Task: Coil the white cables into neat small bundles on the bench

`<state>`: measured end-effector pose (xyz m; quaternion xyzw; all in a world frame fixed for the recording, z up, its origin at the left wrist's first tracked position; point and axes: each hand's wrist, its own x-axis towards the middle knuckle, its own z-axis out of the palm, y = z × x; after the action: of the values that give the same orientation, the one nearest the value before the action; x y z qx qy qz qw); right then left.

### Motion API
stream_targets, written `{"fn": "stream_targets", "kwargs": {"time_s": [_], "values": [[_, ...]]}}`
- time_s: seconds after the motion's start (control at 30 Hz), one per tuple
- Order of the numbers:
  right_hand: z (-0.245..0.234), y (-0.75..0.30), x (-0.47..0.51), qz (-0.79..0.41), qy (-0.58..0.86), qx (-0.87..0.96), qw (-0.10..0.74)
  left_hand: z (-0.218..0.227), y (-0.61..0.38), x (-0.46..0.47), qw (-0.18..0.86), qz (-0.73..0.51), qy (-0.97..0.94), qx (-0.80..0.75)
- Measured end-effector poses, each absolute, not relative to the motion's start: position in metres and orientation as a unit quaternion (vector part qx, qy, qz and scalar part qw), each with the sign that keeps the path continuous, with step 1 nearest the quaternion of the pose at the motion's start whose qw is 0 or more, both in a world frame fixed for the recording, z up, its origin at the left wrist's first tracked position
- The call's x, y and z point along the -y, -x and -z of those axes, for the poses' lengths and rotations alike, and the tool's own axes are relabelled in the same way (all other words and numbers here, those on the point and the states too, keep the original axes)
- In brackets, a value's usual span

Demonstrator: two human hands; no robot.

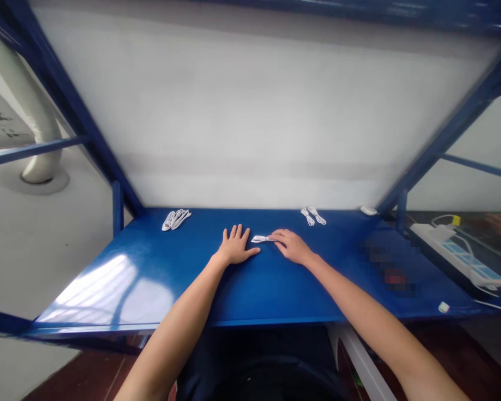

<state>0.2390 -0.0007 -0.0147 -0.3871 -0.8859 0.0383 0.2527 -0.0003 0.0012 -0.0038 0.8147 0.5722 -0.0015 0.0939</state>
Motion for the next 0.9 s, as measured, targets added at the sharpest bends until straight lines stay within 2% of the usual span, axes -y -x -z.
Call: {"fn": "stream_targets", "kwargs": {"time_s": [0.2, 0.43, 0.67, 0.9], "values": [[0.015, -0.248, -0.005, -0.024, 0.527, 0.822, 0.215, 0.005, 0.002, -0.002, 0.098, -0.003, -0.815, -0.571], [0.012, -0.270, -0.033, 0.055, 0.666, 0.723, 0.173, 0.005, 0.002, -0.002, 0.101, -0.004, -0.814, -0.572], [0.016, -0.287, -0.054, 0.150, 0.729, 0.630, 0.219, 0.003, 0.003, -0.001, 0.106, -0.003, -0.817, -0.566], [0.017, -0.291, -0.057, 0.125, 0.747, 0.605, 0.246, 0.002, 0.003, -0.001, 0.107, -0.003, -0.817, -0.567]]}}
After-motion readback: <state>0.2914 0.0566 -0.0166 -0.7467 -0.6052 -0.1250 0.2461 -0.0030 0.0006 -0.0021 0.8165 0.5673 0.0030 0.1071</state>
